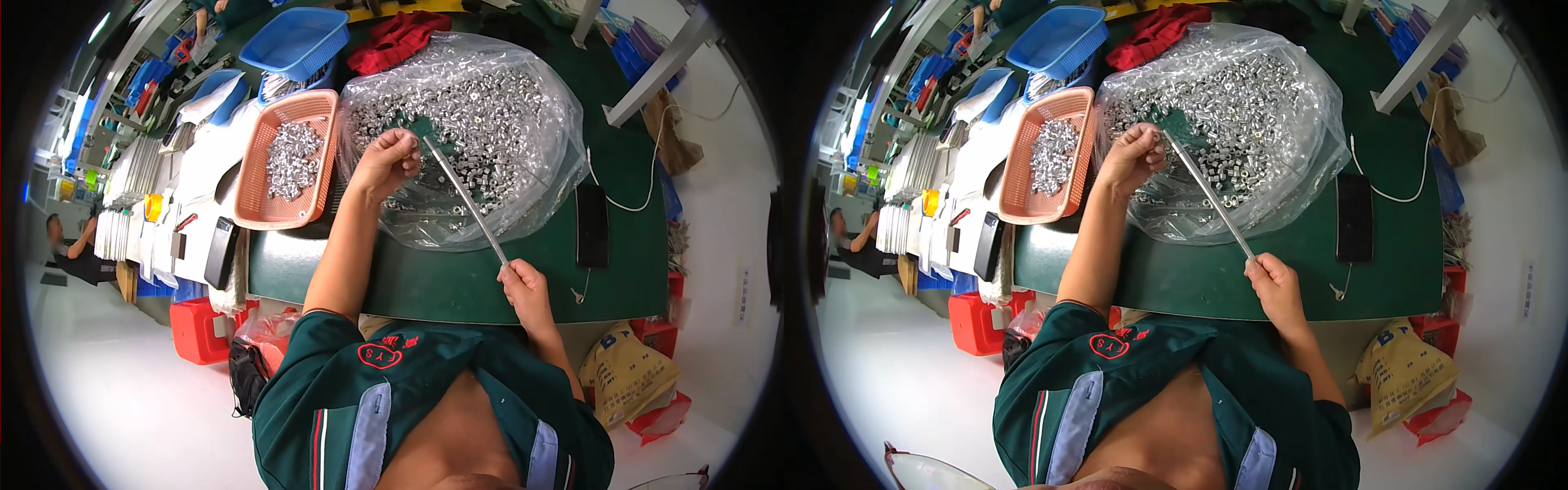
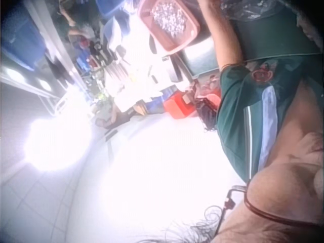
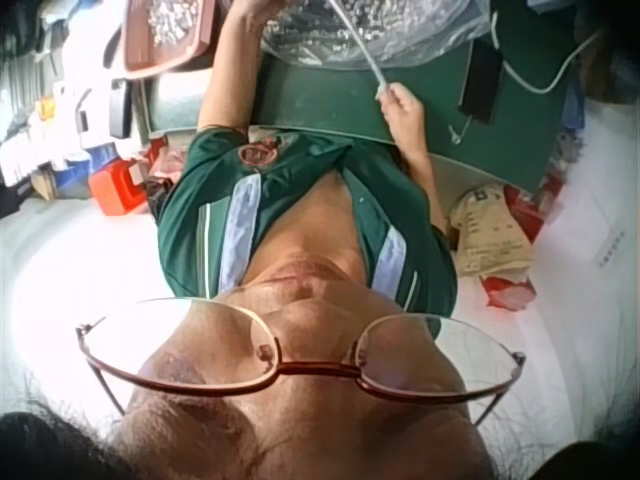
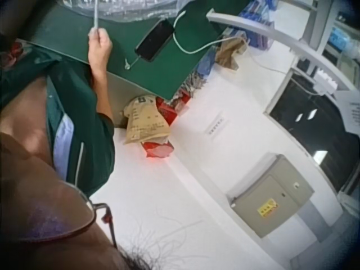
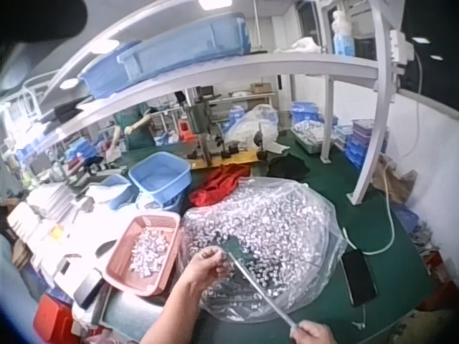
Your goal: The person uses a metal rod to pick up small silver metal parts from a large plastic bag and places them into a pink basket. The person repeats this action continuously, transferring the parts one by one from the bag to the basket.
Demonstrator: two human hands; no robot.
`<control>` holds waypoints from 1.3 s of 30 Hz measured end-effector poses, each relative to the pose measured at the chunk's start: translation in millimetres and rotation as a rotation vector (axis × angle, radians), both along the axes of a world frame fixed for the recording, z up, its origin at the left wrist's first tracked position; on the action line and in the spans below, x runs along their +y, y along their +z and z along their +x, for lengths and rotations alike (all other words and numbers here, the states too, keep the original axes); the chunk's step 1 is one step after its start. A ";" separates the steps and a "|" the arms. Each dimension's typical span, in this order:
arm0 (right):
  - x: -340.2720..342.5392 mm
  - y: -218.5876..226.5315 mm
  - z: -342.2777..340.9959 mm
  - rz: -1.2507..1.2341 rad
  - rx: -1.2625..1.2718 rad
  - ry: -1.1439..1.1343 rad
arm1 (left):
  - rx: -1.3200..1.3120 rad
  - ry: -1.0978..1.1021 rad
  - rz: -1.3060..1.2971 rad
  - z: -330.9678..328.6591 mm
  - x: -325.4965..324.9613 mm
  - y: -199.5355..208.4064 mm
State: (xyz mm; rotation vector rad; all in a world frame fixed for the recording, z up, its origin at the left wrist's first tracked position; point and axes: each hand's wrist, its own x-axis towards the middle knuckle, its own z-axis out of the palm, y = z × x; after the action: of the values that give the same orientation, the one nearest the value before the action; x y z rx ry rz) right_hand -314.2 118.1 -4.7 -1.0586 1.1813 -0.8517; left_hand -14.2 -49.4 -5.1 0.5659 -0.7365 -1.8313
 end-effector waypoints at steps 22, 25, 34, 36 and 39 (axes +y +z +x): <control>0.5 -1.1 -0.8 0.025 -0.033 -0.019 | -1.706 0.441 -0.618 13.4 -3.5 12.1; 0.7 -0.6 -0.5 0.009 -0.043 -0.024 | -1.819 0.339 -0.676 14.7 -10.8 2.1; -0.9 0.1 -1.0 0.022 -0.018 -0.022 | -1.486 0.484 -0.534 15.6 -7.9 16.8; 0.4 -0.8 -1.4 0.033 -0.015 -0.016 | -0.581 0.441 -0.185 21.3 -5.6 13.2; 1.3 0.7 -0.6 -0.001 0.019 0.001 | 0.080 0.191 -0.071 26.4 -1.8 5.5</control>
State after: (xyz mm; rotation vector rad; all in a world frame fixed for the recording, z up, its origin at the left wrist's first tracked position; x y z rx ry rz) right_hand -314.8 119.4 -4.0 -1.0697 1.1965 -0.8429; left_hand 12.1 -51.2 0.4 0.4962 -0.6674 -1.6356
